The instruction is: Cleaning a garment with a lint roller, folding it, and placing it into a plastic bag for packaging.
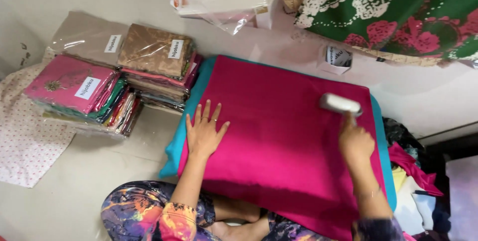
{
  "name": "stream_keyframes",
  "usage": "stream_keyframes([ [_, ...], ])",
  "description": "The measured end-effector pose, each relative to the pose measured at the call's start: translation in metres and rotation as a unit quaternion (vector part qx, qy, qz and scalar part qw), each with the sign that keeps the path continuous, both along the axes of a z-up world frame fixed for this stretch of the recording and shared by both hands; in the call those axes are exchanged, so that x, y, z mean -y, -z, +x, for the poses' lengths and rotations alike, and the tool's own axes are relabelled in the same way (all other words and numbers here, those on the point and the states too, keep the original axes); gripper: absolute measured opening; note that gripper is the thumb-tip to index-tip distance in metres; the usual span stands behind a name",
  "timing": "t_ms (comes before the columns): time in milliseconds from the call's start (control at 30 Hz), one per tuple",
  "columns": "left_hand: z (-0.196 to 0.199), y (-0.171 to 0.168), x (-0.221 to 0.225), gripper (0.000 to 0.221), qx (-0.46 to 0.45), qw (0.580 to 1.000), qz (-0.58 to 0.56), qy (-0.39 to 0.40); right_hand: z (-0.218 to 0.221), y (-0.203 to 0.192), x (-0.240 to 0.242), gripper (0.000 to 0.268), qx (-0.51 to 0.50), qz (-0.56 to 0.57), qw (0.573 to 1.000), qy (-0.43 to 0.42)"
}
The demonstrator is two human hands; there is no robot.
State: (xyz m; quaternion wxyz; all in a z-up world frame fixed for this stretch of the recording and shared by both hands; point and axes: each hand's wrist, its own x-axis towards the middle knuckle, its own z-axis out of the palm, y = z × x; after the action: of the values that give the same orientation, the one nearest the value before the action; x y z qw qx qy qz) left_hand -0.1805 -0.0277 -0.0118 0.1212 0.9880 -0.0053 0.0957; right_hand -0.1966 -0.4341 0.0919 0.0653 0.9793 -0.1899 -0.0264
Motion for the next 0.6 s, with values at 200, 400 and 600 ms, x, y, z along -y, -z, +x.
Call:
stream_keyframes([
  [200,0.0,-0.002,-0.003,0.069,-0.012,1.0,-0.007,-0.012,0.059,0.038,0.102,0.043,0.055,0.001,0.998,0.016],
  [400,-0.002,-0.013,-0.002,0.07,-0.058,0.998,-0.008,-0.016,-0.025,-0.056,-0.026,0.051,-0.028,0.036,0.997,0.059],
  [600,-0.003,-0.018,-0.004,0.068,-0.045,0.999,-0.017,-0.013,0.012,0.003,0.009,0.049,0.022,0.008,1.0,-0.005],
])
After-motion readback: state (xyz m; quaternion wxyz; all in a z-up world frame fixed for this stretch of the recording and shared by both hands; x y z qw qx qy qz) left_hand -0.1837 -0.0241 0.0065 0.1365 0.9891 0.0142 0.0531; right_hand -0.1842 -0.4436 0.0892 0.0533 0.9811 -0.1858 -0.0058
